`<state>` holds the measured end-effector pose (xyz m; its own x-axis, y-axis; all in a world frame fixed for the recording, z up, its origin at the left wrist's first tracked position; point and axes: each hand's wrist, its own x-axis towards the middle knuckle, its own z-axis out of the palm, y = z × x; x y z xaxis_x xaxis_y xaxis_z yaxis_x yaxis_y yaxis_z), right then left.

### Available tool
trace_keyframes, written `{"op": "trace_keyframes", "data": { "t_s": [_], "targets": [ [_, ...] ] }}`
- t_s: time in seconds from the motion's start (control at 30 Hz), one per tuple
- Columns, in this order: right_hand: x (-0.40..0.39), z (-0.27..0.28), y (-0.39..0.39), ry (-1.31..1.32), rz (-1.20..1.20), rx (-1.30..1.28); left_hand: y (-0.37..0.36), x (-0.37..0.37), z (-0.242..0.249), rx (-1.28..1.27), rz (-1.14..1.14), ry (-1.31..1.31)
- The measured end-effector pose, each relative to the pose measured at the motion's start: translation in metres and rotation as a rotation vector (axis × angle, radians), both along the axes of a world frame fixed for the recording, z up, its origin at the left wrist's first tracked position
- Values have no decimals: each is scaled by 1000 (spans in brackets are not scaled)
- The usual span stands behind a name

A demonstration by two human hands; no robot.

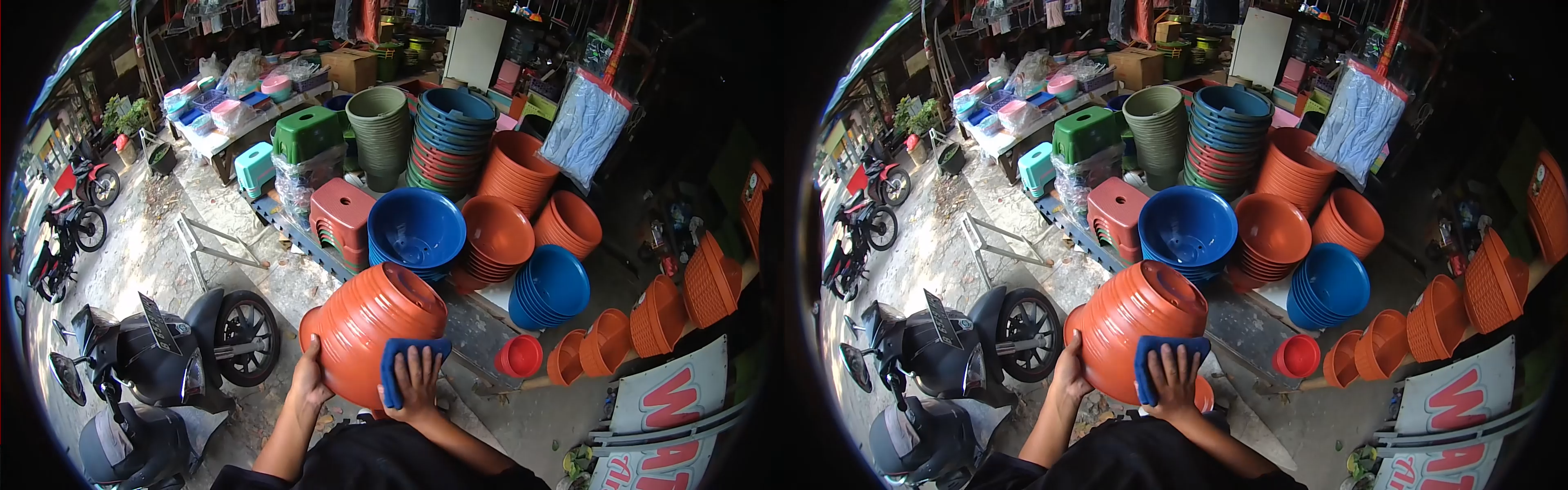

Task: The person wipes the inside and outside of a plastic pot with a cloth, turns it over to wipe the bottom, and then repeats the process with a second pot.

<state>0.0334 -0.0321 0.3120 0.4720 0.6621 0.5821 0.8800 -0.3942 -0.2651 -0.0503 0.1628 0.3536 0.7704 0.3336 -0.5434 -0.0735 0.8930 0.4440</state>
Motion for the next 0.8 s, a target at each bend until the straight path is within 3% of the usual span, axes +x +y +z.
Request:
{"op": "trace_keyframes", "data": {
  "t_s": [0.07,0.13,0.2,0.23,0.27,0.33,0.37,0.47,0.5,0.6,0.67,0.73,0.8],
  "targets": [
    [7,12,3,304,-62,391,6,-7,-10,-78,19,-53],
    [26,40,7,616,40,761,7,-14,-10,-79,19,-38],
    [58,-8,-11,1542,110,1150,11,-22,-19,-16,3,-77],
    [76,9,-18,1792,195,1212,13,-26,-16,-7,-9,-71],
    [91,29,-25,1927,215,1085,18,-29,-21,-5,-15,-69],
    [127,34,-36,1807,69,646,24,-34,-34,142,-127,-72],
    [145,38,-35,1834,237,568,24,-35,-34,206,-132,-57],
    [173,91,-23,1843,276,220,17,-33,-29,356,-136,-118],
    [175,104,-18,1848,267,224,16,-34,-25,349,-148,-131],
    [153,154,8,1105,371,-327,10,-33,-16,441,-162,-137],
    [124,153,16,579,409,-402,4,-33,-9,489,-180,-103],
    [79,155,20,219,375,-524,-5,-29,-7,517,-171,-67],
    [39,150,21,90,378,-512,-10,-26,-15,481,-65,-76]
  ]
}}
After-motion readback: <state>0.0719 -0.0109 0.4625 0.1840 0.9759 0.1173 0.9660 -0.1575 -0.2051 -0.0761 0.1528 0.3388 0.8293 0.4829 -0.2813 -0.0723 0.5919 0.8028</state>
